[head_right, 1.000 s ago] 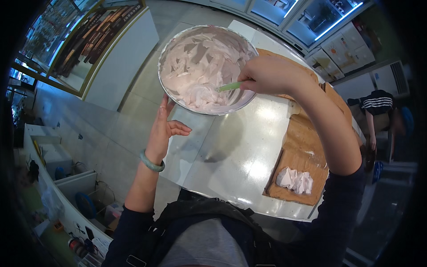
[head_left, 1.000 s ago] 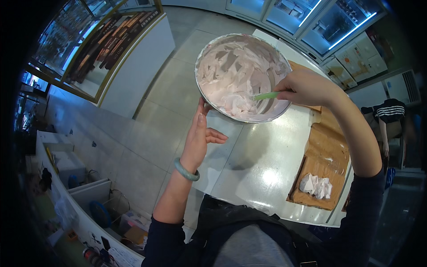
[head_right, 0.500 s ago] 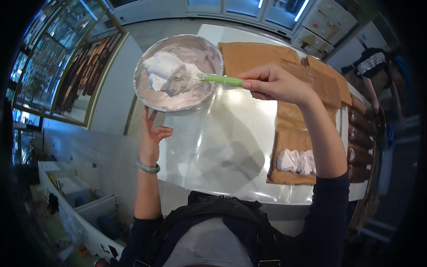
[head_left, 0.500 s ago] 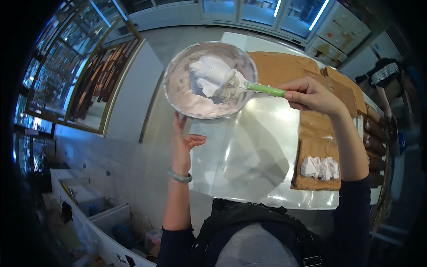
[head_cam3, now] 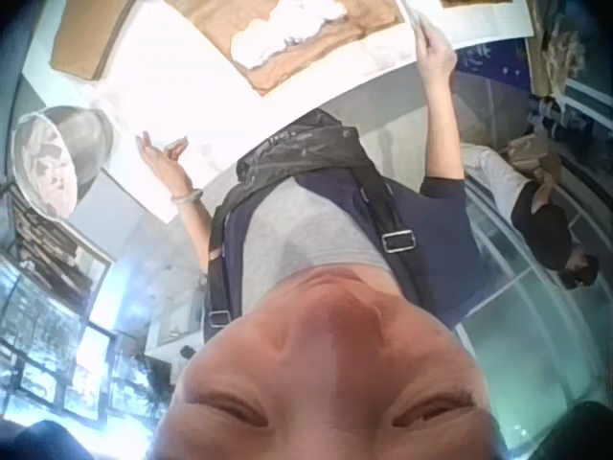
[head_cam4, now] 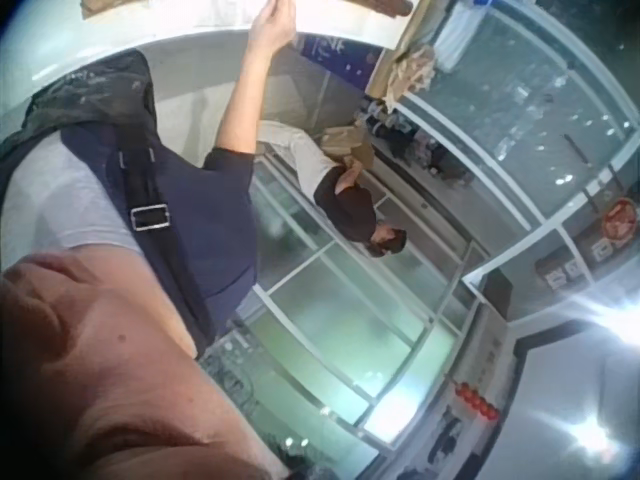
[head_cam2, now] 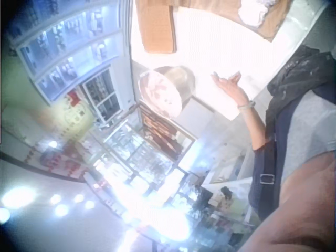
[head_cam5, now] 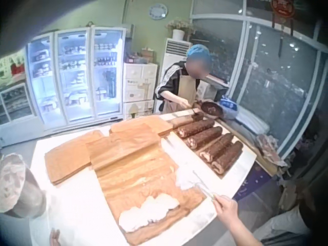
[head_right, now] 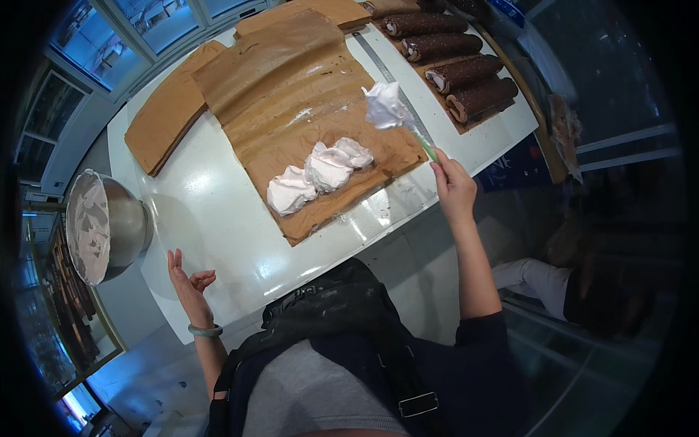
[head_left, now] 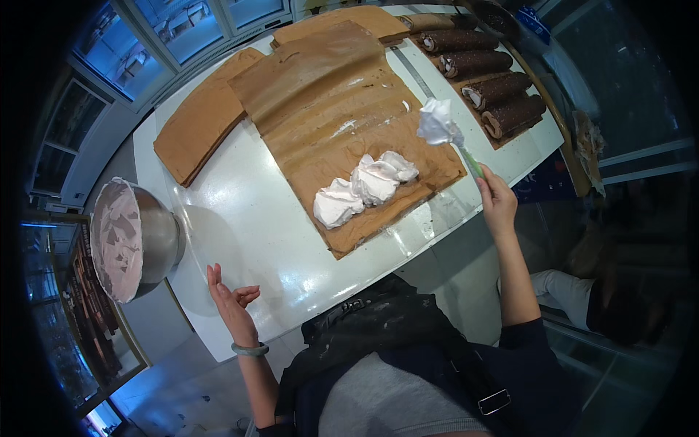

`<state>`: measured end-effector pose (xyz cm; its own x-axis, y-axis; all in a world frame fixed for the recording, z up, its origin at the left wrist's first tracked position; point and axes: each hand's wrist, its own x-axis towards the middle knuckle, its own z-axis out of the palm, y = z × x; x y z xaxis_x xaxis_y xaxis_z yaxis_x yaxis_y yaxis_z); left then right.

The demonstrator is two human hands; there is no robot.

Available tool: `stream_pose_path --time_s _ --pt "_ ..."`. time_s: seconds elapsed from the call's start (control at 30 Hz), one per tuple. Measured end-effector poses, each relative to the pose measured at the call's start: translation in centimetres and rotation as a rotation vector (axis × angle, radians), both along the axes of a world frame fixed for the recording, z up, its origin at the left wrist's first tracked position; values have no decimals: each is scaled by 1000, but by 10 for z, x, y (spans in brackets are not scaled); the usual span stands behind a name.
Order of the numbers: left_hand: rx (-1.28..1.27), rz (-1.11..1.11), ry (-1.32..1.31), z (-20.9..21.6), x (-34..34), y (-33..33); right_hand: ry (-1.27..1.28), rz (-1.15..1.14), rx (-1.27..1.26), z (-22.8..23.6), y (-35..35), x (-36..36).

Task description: The person spreads white cream onto flat brown sheets using a spatula, then rolls each sheet into a cylindrical roll. The finished rolls are placed on a tray. The process is repeated for multiple sheets.

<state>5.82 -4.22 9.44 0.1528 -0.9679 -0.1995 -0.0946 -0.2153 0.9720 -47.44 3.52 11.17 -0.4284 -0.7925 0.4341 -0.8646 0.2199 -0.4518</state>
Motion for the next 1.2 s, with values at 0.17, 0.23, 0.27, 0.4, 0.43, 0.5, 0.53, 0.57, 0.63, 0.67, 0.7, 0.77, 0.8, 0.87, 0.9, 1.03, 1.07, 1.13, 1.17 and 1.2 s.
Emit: stream_pose_path --time_s 0.17,0.23,0.27,0.4,0.43,0.5,0.53,0.57,0.63,0.67,0.7,0.77,0.8,0.87,0.9,1.03,1.07,1.13,1.17,1.2 --pt "-30 -130 -29 3 -59 -11 -83 12 256 -60 12 -9" --pt "-45 -134 -37 -2 -70 -9 -858 -11 167 -59 17 -13" --pt "-28 -127 -38 -8 -74 -8 -1265 -26 137 -55 19 -12" --pt "-31 -65 -43 -41 -86 -1 -821 307 297 -28 39 30" --pt "-29 -69 -36 -50 -90 1 -609 410 321 -21 43 45" --pt "-73 -111 -90 -63 -98 8 -317 523 396 -18 40 79" --pt "-115 -151 -146 -68 -102 11 -286 536 416 -17 35 92" --pt "-120 -189 -221 -70 -106 15 -254 547 439 -17 32 101" --pt "-430 -466 -550 -71 -115 23 -189 549 409 -17 28 113" --pt "-589 -586 -706 -71 -119 27 -153 539 445 -17 26 113" --pt "-589 -686 -706 -71 -125 29 -112 522 475 -16 26 111" --pt "-594 -869 -701 -70 -133 31 -53 463 490 -14 29 100" --pt "-629 -854 -678 -70 -137 31 -35 424 475 -12 31 92" --pt "-625 -853 -675 -71 -139 31 -8 348 448 -10 35 73" --pt "-604 -869 -686 -71 -139 31 0 310 437 -9 38 62" --pt "-559 -889 -677 -73 -137 32 23 156 427 -8 40 18" --pt "-538 -891 -679 -74 -136 32 25 125 425 -9 40 8" --pt "-551 -890 -678 -74 -137 32 6 62 422 -9 40 -10" --pt "-558 -884 -679 -74 -137 32 -2 28 437 -8 41 -17" --pt "-562 -878 -686 -74 -137 31 -9 -1 437 -6 41 -25"
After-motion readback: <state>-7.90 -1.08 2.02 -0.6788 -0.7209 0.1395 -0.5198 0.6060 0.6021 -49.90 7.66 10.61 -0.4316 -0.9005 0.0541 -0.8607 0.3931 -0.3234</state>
